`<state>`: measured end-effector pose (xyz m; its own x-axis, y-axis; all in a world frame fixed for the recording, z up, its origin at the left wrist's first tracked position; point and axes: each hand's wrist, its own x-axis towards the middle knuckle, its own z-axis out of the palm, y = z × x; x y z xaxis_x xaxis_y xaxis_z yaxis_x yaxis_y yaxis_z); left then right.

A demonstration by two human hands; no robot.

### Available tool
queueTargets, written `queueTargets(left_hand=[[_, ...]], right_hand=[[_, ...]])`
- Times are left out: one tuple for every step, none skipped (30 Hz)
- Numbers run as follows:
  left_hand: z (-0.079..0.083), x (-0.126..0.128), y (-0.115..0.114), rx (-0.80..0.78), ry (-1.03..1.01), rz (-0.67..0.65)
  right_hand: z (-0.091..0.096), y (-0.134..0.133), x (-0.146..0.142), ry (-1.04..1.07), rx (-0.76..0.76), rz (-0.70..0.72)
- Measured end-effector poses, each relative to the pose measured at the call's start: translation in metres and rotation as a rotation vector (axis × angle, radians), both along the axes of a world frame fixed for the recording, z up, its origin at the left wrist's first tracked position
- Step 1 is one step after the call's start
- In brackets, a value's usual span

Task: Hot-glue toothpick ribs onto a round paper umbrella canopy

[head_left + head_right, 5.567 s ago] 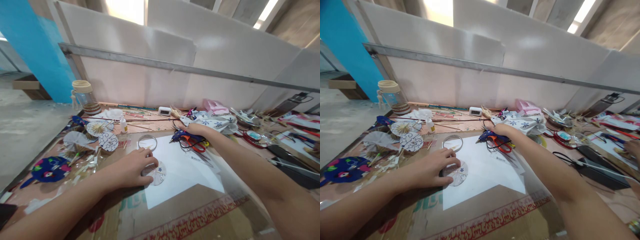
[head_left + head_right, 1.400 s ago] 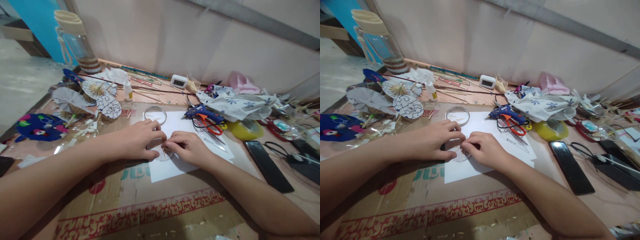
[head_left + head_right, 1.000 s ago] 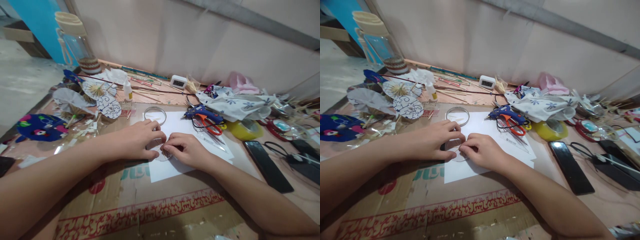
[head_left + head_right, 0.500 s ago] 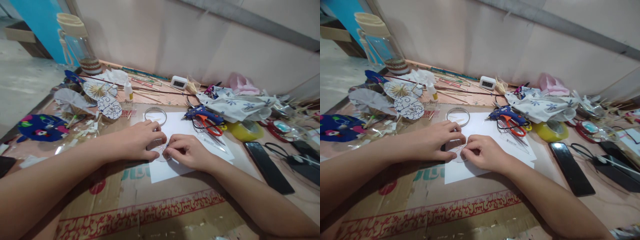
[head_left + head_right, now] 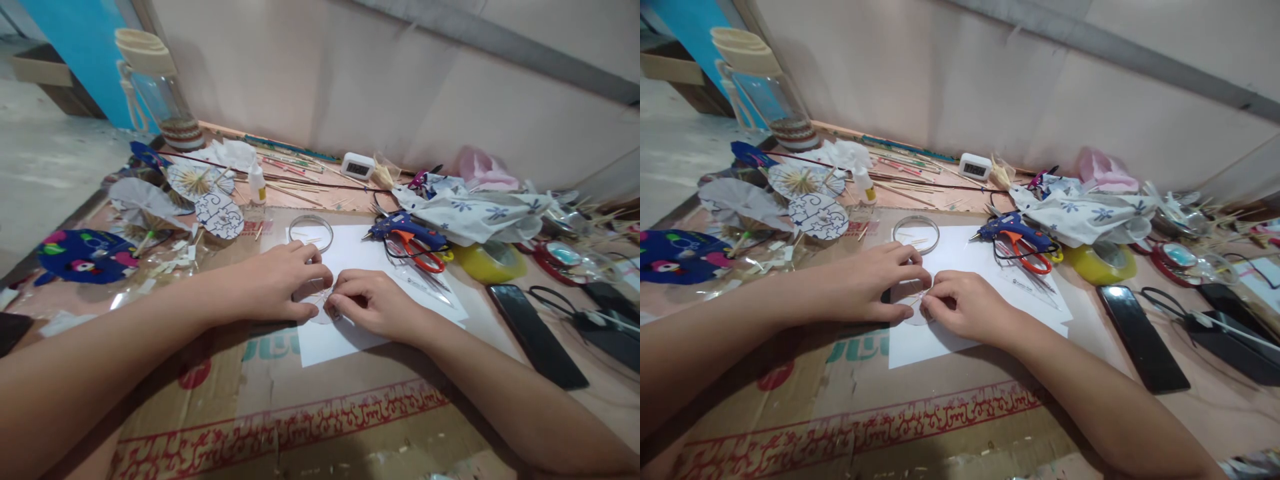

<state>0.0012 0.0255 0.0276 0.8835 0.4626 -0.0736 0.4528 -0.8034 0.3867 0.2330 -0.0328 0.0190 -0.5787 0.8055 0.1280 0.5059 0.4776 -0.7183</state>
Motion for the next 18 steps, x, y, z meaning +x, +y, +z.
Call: queueTargets(left_hand=[[0.001,0.0,0.0,-0.009,0.0,0.001],[0.002,0.0,0.0,-0.017,0.001,0.005],[0.003,0.0,-0.001,-0.025,0.003,0.008],[0.003,0.0,-0.001,-0.029,0.006,0.011],[0.004,0.0,-0.001,-0.032,0.006,0.012],[0.004,0.0,-0.001,-0.033,0.004,0.011],[0.004,0.0,-0.001,-0.032,-0.002,0.008],[0.003,0.0,-0.001,-0.029,-0.008,0.006],[0.003,0.0,-0.001,-0.025,-0.012,0.005],[0.003,0.0,-0.001,-0.021,-0.015,0.005],[0.002,0.0,0.0,-0.017,-0.015,0.005],[0.002,0.0,0.0,-0.015,-0.014,0.004],[0.002,0.0,0.0,-0.014,-0.012,0.003],[0.002,0.001,0.0,-0.014,-0.007,0.002],[0.003,0.001,0.0,-0.014,-0.004,0.002],[0.003,0.001,0.0,-0.013,0.0,0.003],[0.004,0.001,0.0,-0.012,0.003,0.004],[0.004,0.001,0.0,-0.01,0.004,0.005]], right_hand=[[0.002,0.0,0.001,0.02,-0.013,-0.013],[0.005,0.001,0.001,0.044,-0.022,-0.033],[0.007,0.001,0.002,0.068,-0.027,-0.054],[0.01,0.001,0.003,0.085,-0.025,-0.073],[0.012,0.001,0.004,0.094,-0.017,-0.084],[0.013,0.0,0.005,0.094,-0.006,-0.083],[0.014,0.0,0.005,0.087,0.002,-0.074],[0.014,0.0,0.005,0.076,0.001,-0.06],[0.013,-0.001,0.004,0.064,-0.006,-0.043],[0.011,-0.001,0.004,0.054,-0.011,-0.027],[0.009,-0.002,0.003,0.044,-0.014,-0.013],[0.007,-0.002,0.003,0.034,-0.015,0.0],[0.004,-0.002,0.002,0.024,-0.011,0.008],[0.001,-0.002,0.002,0.014,-0.005,0.014],[-0.001,-0.002,0.001,0.005,0.0,0.017],[-0.001,-0.002,0.0,-0.007,0.001,0.021],[-0.001,-0.002,0.0,-0.019,0.001,0.028],[0.001,-0.002,0.0,-0.025,0.001,0.028]])
